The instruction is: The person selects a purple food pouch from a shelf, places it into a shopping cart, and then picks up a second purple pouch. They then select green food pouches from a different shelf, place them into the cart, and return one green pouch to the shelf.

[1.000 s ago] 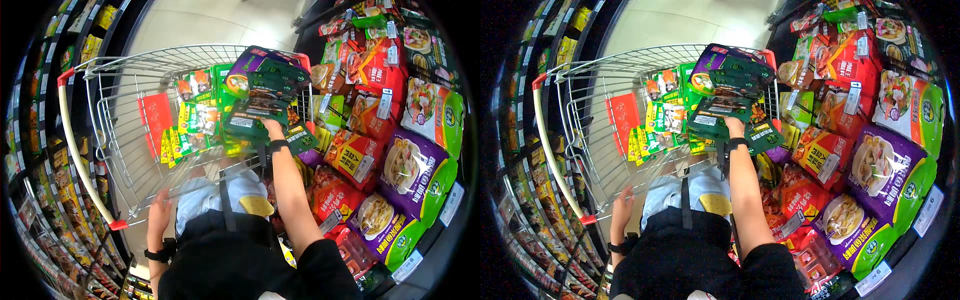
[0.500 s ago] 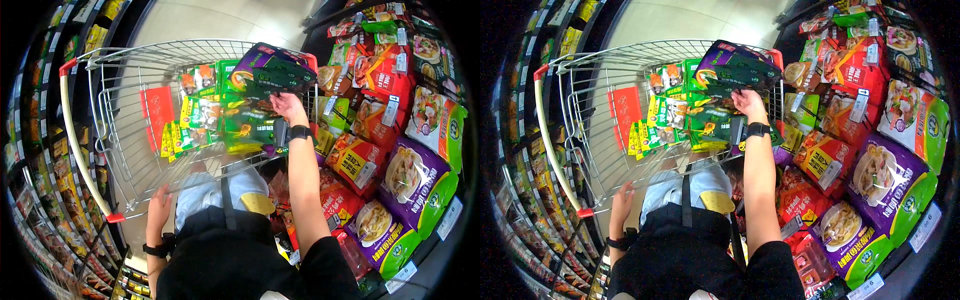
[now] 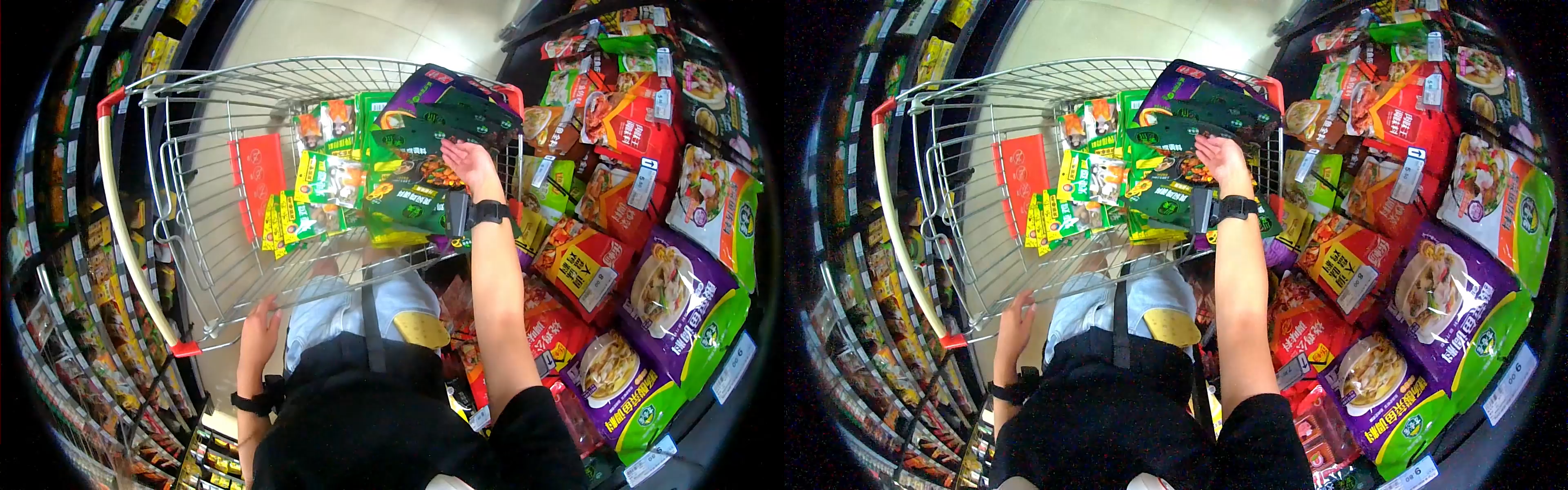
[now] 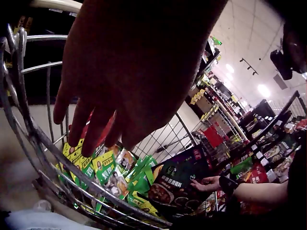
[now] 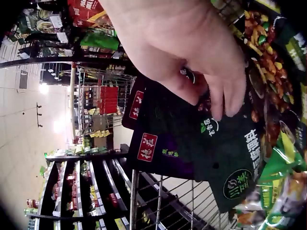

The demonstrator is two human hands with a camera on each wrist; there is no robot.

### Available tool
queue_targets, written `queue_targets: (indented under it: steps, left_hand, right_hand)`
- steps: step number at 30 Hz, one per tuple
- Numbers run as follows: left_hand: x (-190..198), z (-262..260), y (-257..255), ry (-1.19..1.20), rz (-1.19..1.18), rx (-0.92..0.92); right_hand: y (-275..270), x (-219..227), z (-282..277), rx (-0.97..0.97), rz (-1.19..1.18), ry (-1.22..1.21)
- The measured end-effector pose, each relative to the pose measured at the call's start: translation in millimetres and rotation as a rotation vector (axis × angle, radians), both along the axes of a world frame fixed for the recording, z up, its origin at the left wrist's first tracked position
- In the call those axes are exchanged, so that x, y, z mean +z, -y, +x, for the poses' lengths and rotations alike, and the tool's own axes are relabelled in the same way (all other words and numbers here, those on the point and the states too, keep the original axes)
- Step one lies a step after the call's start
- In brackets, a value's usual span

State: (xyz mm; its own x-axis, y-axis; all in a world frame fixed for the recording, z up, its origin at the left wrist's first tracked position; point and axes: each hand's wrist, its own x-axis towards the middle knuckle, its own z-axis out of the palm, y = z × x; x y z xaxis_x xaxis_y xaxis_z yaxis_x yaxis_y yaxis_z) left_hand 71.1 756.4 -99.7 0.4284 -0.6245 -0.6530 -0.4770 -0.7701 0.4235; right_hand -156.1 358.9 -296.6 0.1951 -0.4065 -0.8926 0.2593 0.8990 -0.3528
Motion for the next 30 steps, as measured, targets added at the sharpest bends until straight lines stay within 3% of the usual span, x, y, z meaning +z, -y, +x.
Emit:
queue_targets:
  steps: [11, 23, 26, 29, 30]
  left_hand:
    - [1, -1, 1, -0.004, -0.009, 0.013]
    - [-5, 1, -9, -0.016, -0.001, 0.027]
    - [-6, 1, -12, -0.021, 0.008, 0.032]
    - [-5, 1, -11, -0.038, 0.044, 0.056]
    - [-6, 1, -12, -0.031, 0.025, 0.053]
  right_hand:
    - [-4, 19, 8, 0.301, -0.239, -0.066]
    - [-6, 16, 11, 0.426, -0.298, -0.062]
    - [-10, 21, 13, 0.503, -0.375, -0.156]
    - [-18, 5, 14, 0.598, -0.473, -0.451]
    - [-23, -17, 10, 0.647, -0.606, -0.601]
